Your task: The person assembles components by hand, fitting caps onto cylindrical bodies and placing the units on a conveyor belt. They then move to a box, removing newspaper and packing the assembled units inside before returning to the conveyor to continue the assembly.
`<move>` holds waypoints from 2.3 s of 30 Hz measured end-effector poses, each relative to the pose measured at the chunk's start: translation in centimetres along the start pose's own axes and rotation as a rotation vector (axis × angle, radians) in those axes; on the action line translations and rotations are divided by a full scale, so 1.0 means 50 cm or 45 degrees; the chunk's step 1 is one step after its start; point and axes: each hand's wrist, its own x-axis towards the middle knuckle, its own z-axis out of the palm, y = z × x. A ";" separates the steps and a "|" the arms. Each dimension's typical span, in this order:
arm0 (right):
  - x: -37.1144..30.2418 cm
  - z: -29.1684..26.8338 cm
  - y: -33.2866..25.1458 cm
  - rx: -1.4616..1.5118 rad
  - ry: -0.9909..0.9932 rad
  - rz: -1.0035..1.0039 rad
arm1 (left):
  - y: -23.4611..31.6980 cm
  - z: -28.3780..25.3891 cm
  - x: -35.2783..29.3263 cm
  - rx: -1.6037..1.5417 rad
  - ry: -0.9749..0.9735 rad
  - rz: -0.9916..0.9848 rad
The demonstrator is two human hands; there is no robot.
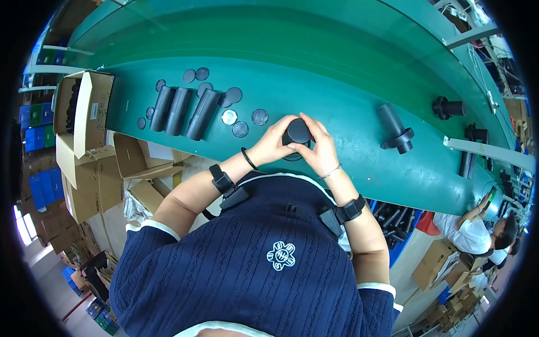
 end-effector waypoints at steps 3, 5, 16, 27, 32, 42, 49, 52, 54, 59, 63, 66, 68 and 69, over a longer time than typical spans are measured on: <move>-0.005 0.010 0.001 -0.165 0.048 -0.017 | 0.002 0.009 -0.009 0.065 0.090 0.008; -0.009 0.010 0.006 -0.257 0.091 -0.054 | 0.006 0.011 -0.008 0.084 0.125 0.019; -0.041 -0.028 0.011 0.657 0.042 0.336 | 0.020 -0.029 -0.015 -0.167 -0.387 -0.075; -0.014 -0.023 0.019 0.371 0.066 0.363 | 0.036 0.003 0.008 -0.355 -0.349 -0.280; 0.022 -0.046 0.025 0.496 -0.155 0.512 | 0.009 -0.003 0.003 -0.053 -0.205 -0.113; -0.008 -0.040 0.003 -0.197 -0.087 -0.069 | 0.012 -0.006 0.019 0.143 -0.246 -0.067; 0.039 -0.095 0.002 -0.361 0.121 -0.044 | 0.060 -0.034 0.049 0.506 0.032 0.267; 0.135 -0.207 0.012 -0.372 0.556 -0.036 | 0.093 -0.056 0.046 0.439 0.373 0.154; 0.215 -0.274 -0.006 -0.498 0.721 -0.050 | 0.078 -0.075 0.028 0.445 0.475 0.111; 0.366 -0.455 0.141 -0.963 0.868 0.052 | 0.066 -0.060 -0.019 0.326 0.387 -0.142; 0.393 -0.520 0.188 -1.008 0.872 0.291 | 0.051 -0.058 -0.027 0.184 0.383 -0.293; 0.350 -0.483 0.089 -1.146 0.593 0.644 | 0.037 -0.065 -0.063 0.171 0.470 -0.419; 0.269 -0.498 0.137 -1.396 0.034 0.855 | 0.022 -0.062 -0.055 0.015 0.499 -0.501; 0.219 -0.504 0.206 -1.536 -0.115 0.830 | 0.015 -0.058 -0.047 0.009 0.488 -0.497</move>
